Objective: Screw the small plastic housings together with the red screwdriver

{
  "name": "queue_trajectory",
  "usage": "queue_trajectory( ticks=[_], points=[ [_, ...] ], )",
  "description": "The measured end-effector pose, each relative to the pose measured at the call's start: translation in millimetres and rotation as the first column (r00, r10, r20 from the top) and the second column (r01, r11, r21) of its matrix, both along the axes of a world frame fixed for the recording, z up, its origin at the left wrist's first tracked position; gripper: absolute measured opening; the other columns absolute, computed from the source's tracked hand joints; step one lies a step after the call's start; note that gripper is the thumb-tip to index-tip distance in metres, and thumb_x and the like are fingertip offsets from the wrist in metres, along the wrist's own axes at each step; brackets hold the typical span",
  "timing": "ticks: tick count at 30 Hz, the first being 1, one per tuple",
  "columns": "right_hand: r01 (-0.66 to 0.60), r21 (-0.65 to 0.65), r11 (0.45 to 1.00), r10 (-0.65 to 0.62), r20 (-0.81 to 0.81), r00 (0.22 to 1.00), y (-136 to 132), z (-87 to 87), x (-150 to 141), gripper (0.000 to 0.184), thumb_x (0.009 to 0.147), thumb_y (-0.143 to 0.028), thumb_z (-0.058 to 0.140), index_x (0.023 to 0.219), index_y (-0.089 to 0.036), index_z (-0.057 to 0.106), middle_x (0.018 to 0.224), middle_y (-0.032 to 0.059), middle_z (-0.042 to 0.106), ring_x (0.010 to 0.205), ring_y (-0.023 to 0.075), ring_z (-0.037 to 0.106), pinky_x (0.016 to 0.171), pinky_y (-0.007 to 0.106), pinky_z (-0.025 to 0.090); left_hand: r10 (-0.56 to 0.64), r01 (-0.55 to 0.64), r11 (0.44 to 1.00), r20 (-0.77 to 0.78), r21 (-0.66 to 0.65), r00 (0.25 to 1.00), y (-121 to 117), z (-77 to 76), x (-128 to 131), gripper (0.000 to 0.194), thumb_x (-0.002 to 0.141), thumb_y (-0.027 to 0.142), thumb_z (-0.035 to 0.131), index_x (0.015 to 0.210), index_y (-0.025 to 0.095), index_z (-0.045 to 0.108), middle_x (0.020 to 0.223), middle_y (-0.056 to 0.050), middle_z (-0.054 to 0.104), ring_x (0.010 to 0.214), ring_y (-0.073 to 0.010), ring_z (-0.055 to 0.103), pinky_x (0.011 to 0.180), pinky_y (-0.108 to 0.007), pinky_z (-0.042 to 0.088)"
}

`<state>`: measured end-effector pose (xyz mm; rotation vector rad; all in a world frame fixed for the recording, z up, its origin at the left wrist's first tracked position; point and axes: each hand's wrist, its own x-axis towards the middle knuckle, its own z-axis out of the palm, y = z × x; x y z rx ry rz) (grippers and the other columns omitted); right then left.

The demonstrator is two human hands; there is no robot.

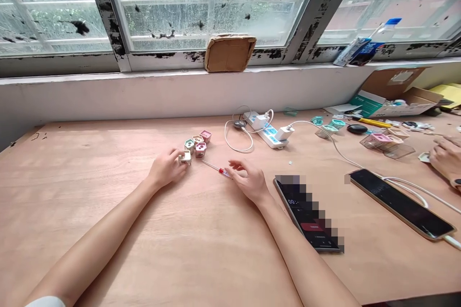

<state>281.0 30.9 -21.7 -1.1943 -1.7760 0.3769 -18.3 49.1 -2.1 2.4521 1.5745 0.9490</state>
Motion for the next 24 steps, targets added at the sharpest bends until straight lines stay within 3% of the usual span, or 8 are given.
queue_trajectory(
  ticks=[5, 9, 12, 14, 16, 19, 24],
  points=[
    [-0.027, -0.043, 0.999, 0.033, 0.134, 0.990, 1.2, 0.5, -0.4, 0.016, 0.089, -0.038, 0.069, 0.096, -0.024, 0.067, 0.095, 0.0066, 0.072, 0.095, 0.0266, 0.067, 0.083, 0.041, 0.054, 0.201, -0.202, 0.979, -0.014, -0.038, 0.979, 12.0, 0.2, -19.2, 0.034, 0.087, 0.031, 0.067, 0.119, 0.023, 0.060, 0.111, -0.006, 0.070, 0.093, -0.0250, 0.068, 0.072, -0.033, 0.054],
    [-0.062, -0.070, 0.996, 0.073, 0.174, 0.982, 0.8, 2.6, -1.7, 0.010, 0.089, -0.030, 0.068, 0.097, -0.023, 0.066, 0.095, 0.0063, 0.071, 0.095, 0.0254, 0.064, 0.082, 0.040, 0.051, 0.259, -0.254, 0.963, -0.048, 0.086, 0.965, 17.0, -0.1, -25.6, 0.046, 0.088, 0.022, 0.061, 0.133, 0.018, 0.052, 0.135, -0.016, 0.062, 0.115, -0.0331, 0.063, 0.094, -0.046, 0.053],
    [-0.096, -0.089, 0.991, 0.111, 0.186, 0.976, 0.7, 2.9, -3.5, 0.007, 0.088, -0.025, 0.068, 0.094, -0.023, 0.066, 0.095, 0.0057, 0.070, 0.094, 0.0240, 0.063, 0.083, 0.038, 0.050, 0.206, -0.173, 0.954, -0.120, 0.243, 0.971, 13.7, -0.5, -18.0, 0.047, 0.090, 0.019, 0.057, 0.136, 0.018, 0.050, 0.154, -0.019, 0.044, 0.136, -0.0358, 0.050, 0.114, -0.056, 0.039],
    [-0.107, -0.104, 0.989, 0.126, 0.203, 0.971, 0.6, 3.2, -5.3, 0.007, 0.087, -0.023, 0.068, 0.094, -0.022, 0.066, 0.095, 0.0056, 0.070, 0.093, 0.0237, 0.062, 0.084, 0.038, 0.049, 0.114, -0.061, 0.959, -0.177, 0.277, 0.978, 11.4, -1.7, -8.5, 0.046, 0.092, 0.018, 0.054, 0.138, 0.019, 0.049, 0.156, -0.018, 0.042, 0.141, -0.0329, 0.045, 0.121, -0.057, 0.029],
    [-0.114, -0.109, 0.987, 0.135, 0.212, 0.968, 0.4, 3.6, -7.0, 0.007, 0.087, -0.022, 0.069, 0.093, -0.022, 0.066, 0.095, 0.0058, 0.070, 0.093, 0.0236, 0.062, 0.085, 0.038, 0.048, 0.048, 0.010, 0.963, -0.208, 0.271, 0.977, 12.8, -3.5, 1.3, 0.046, 0.093, 0.019, 0.053, 0.139, 0.020, 0.049, 0.156, -0.016, 0.043, 0.144, -0.0303, 0.044, 0.124, -0.055, 0.026],
    [-0.118, -0.102, 0.988, 0.136, 0.206, 0.969, 0.8, 3.8, -7.6, 0.005, 0.088, -0.021, 0.067, 0.092, -0.022, 0.066, 0.095, 0.0061, 0.070, 0.092, 0.0230, 0.062, 0.084, 0.038, 0.048, 0.032, 0.018, 0.967, -0.191, 0.253, 0.981, 23.6, -6.3, 12.1, 0.044, 0.093, 0.023, 0.056, 0.137, 0.020, 0.051, 0.154, -0.016, 0.047, 0.143, -0.0306, 0.045, 0.124, -0.055, 0.027],
    [-0.125, -0.102, 0.987, 0.142, 0.190, 0.971, 2.8, 2.7, -5.8, 0.003, 0.090, -0.022, 0.063, 0.090, -0.021, 0.066, 0.092, 0.0061, 0.070, 0.088, 0.0223, 0.062, 0.082, 0.038, 0.049, -0.012, 0.047, 0.970, -0.144, 0.239, 0.990, 42.5, -7.5, 16.5, 0.031, 0.094, 0.027, 0.059, 0.124, 0.019, 0.062, 0.135, -0.015, 0.065, 0.137, -0.0340, 0.053, 0.123, -0.061, 0.026]
  ],
)
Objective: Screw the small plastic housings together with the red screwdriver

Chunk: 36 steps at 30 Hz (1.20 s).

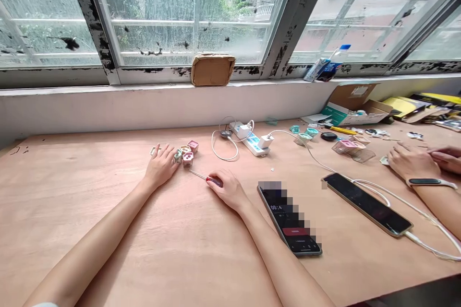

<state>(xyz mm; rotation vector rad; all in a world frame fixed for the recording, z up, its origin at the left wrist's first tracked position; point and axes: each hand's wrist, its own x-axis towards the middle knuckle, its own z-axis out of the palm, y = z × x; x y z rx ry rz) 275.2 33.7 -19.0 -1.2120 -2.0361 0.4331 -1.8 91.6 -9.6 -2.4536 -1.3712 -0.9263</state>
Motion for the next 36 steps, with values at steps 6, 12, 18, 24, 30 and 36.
queue_trajectory(
  ticks=[6, 12, 18, 24, 30, 36],
  points=[
    [0.013, 0.011, 1.000, -0.013, -0.046, 0.999, -0.2, -0.4, -3.6, 0.004, 0.089, -0.019, 0.064, 0.088, -0.021, 0.067, 0.091, 0.0058, 0.070, 0.088, 0.0211, 0.062, 0.081, 0.036, 0.049, -0.042, 0.043, 0.998, -0.030, 0.037, 0.999, -6.9, 2.0, -2.8, 0.019, 0.095, 0.029, 0.058, 0.110, 0.022, 0.067, 0.118, -0.011, 0.072, 0.129, -0.0325, 0.059, 0.123, -0.060, 0.025],
    [0.010, 0.055, 0.998, -0.003, -0.133, 0.991, -4.9, 1.0, -6.4, 0.006, 0.090, -0.020, 0.062, 0.093, -0.022, 0.067, 0.090, 0.0053, 0.070, 0.087, 0.0212, 0.064, 0.079, 0.035, 0.051, -0.306, 0.307, 0.952, -0.055, 0.016, 0.951, -33.2, 4.6, 4.8, 0.021, 0.093, 0.022, 0.057, 0.113, 0.022, 0.063, 0.121, -0.010, 0.069, 0.123, -0.0269, 0.062, 0.123, -0.056, 0.029],
    [-0.049, 0.205, 0.978, 0.086, -0.175, 0.981, -20.8, 12.9, -18.1, 0.016, 0.091, -0.028, 0.064, 0.107, -0.024, 0.065, 0.098, 0.0075, 0.072, 0.091, 0.0243, 0.066, 0.083, 0.040, 0.052, -0.473, 0.491, 0.864, 0.152, -0.112, 0.868, -70.0, -2.7, 14.9, 0.037, 0.097, 0.019, 0.054, 0.133, 0.023, 0.048, 0.132, -0.015, 0.059, 0.118, -0.0235, 0.065, 0.095, -0.036, 0.058],
    [-0.218, 0.198, 0.956, 0.256, -0.192, 0.947, -29.7, 16.7, -32.7, 0.023, 0.088, -0.024, 0.067, 0.111, -0.027, 0.065, 0.112, 0.0081, 0.071, 0.102, 0.0250, 0.067, 0.091, 0.041, 0.054, -0.491, 0.546, 0.825, 0.293, -0.146, 0.820, -71.6, -6.5, 17.8, 0.042, 0.096, 0.024, 0.062, 0.134, 0.026, 0.045, 0.125, -0.012, 0.063, 0.114, -0.0229, 0.066, 0.095, -0.037, 0.058],
    [-0.179, 0.061, 0.982, 0.188, -0.229, 0.955, -29.2, 11.9, -33.7, 0.026, 0.090, -0.026, 0.067, 0.115, -0.027, 0.065, 0.102, 0.0062, 0.072, 0.092, 0.0229, 0.068, 0.084, 0.038, 0.057, -0.489, 0.576, 0.795, 0.362, -0.191, 0.794, -68.2, -6.3, 15.7, 0.038, 0.097, 0.023, 0.060, 0.132, 0.025, 0.047, 0.124, -0.011, 0.065, 0.112, -0.0225, 0.067, 0.095, -0.038, 0.057],
    [-0.213, -0.092, 0.973, 0.172, -0.333, 0.927, -26.6, 3.8, -35.1, 0.036, 0.087, -0.026, 0.069, 0.122, -0.027, 0.064, 0.108, 0.0058, 0.067, 0.092, 0.0195, 0.067, 0.077, 0.033, 0.060, -0.446, 0.574, 0.763, 0.400, -0.297, 0.801, -71.0, -2.7, 14.9, 0.036, 0.099, 0.023, 0.056, 0.134, 0.024, 0.049, 0.127, -0.011, 0.066, 0.115, -0.0223, 0.066, 0.097, -0.037, 0.056]
  ],
)
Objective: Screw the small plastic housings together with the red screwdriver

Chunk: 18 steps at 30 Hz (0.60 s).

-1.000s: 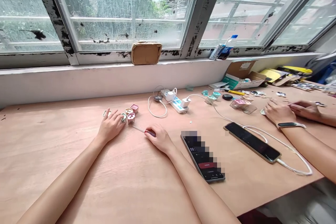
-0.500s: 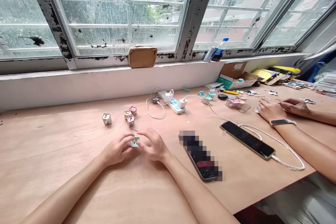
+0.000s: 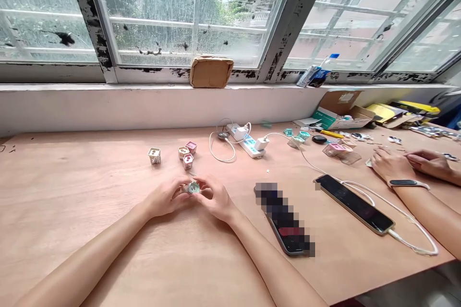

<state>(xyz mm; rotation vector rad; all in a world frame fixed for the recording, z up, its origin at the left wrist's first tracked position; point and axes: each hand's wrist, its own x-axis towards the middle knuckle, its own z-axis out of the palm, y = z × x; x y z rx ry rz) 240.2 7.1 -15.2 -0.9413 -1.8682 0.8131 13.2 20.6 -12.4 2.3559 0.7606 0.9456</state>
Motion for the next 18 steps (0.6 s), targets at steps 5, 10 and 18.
queue_trajectory(
  ticks=[5, 10, 18],
  points=[
    [-0.018, -0.095, 0.995, 0.010, -0.079, 0.997, 3.2, -6.4, -1.8, 0.038, 0.088, -0.031, 0.069, 0.126, -0.028, 0.065, 0.109, 0.0063, 0.064, 0.095, 0.0197, 0.067, 0.081, 0.034, 0.061, 0.028, -0.031, 0.992, -0.024, -0.123, 0.999, 0.3, 5.6, 1.6, 0.040, 0.093, 0.025, 0.064, 0.131, 0.023, 0.053, 0.123, -0.008, 0.069, 0.109, -0.0232, 0.069, 0.093, -0.037, 0.058],
    [-0.064, -0.114, 0.991, 0.053, -0.095, 0.994, 2.9, -7.6, -2.6, 0.036, 0.089, -0.035, 0.069, 0.124, -0.027, 0.067, 0.111, 0.0068, 0.064, 0.099, 0.0210, 0.068, 0.086, 0.036, 0.061, 0.046, -0.047, 0.980, -0.013, -0.191, 0.999, 0.5, 6.6, 3.3, 0.034, 0.091, 0.027, 0.067, 0.123, 0.020, 0.057, 0.113, -0.008, 0.072, 0.097, -0.0212, 0.070, 0.083, -0.034, 0.058],
    [-0.074, -0.125, 0.989, 0.066, -0.062, 0.996, 2.4, -6.0, -1.1, 0.032, 0.088, -0.031, 0.069, 0.119, -0.026, 0.068, 0.110, 0.0061, 0.068, 0.098, 0.0203, 0.068, 0.085, 0.035, 0.060, 0.025, -0.016, 0.975, 0.034, -0.222, 0.999, 0.6, 8.6, 1.7, 0.028, 0.092, 0.026, 0.066, 0.119, 0.020, 0.060, 0.109, -0.007, 0.070, 0.094, -0.0206, 0.067, 0.081, -0.033, 0.057]
  ],
)
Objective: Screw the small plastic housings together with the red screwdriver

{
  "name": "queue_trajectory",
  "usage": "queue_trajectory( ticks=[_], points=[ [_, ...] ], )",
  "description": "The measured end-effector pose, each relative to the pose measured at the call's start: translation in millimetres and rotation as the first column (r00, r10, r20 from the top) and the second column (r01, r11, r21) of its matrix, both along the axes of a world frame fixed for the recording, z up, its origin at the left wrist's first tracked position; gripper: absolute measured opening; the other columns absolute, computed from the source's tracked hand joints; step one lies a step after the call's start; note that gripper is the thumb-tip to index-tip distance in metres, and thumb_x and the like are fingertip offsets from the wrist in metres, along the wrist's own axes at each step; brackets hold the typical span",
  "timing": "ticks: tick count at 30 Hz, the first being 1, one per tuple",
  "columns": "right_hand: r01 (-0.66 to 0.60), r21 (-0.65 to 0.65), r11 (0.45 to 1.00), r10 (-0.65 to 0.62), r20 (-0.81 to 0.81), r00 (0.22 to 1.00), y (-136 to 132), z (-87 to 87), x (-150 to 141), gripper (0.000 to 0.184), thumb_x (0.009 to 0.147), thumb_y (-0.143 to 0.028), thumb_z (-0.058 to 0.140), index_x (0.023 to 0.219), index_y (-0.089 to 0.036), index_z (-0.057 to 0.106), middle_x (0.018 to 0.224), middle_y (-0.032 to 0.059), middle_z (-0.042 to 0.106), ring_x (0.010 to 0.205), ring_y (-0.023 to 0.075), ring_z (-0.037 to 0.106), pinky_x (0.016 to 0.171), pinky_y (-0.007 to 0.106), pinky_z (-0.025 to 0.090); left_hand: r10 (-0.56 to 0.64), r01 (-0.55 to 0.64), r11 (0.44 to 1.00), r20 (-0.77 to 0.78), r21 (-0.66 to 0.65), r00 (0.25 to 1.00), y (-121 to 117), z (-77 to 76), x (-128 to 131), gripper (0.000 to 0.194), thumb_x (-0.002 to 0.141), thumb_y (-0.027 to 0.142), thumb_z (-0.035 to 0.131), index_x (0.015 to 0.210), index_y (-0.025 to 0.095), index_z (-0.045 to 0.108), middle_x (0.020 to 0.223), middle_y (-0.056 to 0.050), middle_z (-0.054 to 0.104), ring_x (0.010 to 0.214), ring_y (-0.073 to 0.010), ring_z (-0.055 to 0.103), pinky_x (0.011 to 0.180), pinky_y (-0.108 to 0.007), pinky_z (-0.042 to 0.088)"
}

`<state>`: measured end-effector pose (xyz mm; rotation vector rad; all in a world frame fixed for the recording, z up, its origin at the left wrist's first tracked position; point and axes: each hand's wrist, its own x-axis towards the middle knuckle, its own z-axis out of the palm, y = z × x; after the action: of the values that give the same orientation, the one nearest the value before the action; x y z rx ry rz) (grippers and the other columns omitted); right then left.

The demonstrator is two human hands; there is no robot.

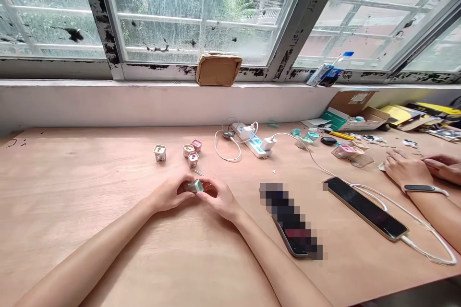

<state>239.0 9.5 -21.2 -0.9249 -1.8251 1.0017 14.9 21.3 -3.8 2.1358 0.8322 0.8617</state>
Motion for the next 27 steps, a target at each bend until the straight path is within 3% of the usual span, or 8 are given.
queue_trajectory(
  ticks=[9, 19, 27],
  points=[
    [0.026, -0.157, 0.987, -0.045, -0.123, 0.991, 2.8, -3.1, 2.2, 0.030, 0.085, -0.035, 0.071, 0.111, -0.022, 0.067, 0.104, 0.0062, 0.074, 0.094, 0.0215, 0.072, 0.083, 0.036, 0.060, -0.013, 0.017, 0.998, 0.058, -0.060, 0.998, 2.5, -3.1, 0.2, 0.030, 0.092, 0.022, 0.065, 0.121, 0.022, 0.059, 0.114, -0.008, 0.068, 0.103, -0.0217, 0.067, 0.089, -0.034, 0.056],
    [0.043, -0.193, 0.980, -0.071, -0.140, 0.988, 2.3, 2.2, 5.9, 0.037, 0.085, -0.042, 0.071, 0.114, -0.019, 0.068, 0.106, 0.0085, 0.074, 0.093, 0.0229, 0.072, 0.081, 0.036, 0.058, 0.005, -0.001, 0.996, 0.043, -0.094, 0.999, 1.6, -1.6, -0.1, 0.030, 0.091, 0.024, 0.067, 0.119, 0.019, 0.059, 0.106, -0.007, 0.070, 0.092, -0.0204, 0.067, 0.082, -0.033, 0.055],
    [0.045, -0.195, 0.980, -0.080, -0.175, 0.981, 3.9, 4.4, 9.0, 0.040, 0.087, -0.047, 0.070, 0.116, -0.021, 0.067, 0.109, 0.0083, 0.074, 0.096, 0.0235, 0.070, 0.079, 0.035, 0.057, -0.034, 0.043, 0.995, 0.107, -0.089, 0.994, 2.7, -4.2, -0.3, 0.036, 0.093, 0.025, 0.066, 0.126, 0.020, 0.056, 0.110, -0.009, 0.072, 0.097, -0.0214, 0.069, 0.086, -0.033, 0.056]
  ],
)
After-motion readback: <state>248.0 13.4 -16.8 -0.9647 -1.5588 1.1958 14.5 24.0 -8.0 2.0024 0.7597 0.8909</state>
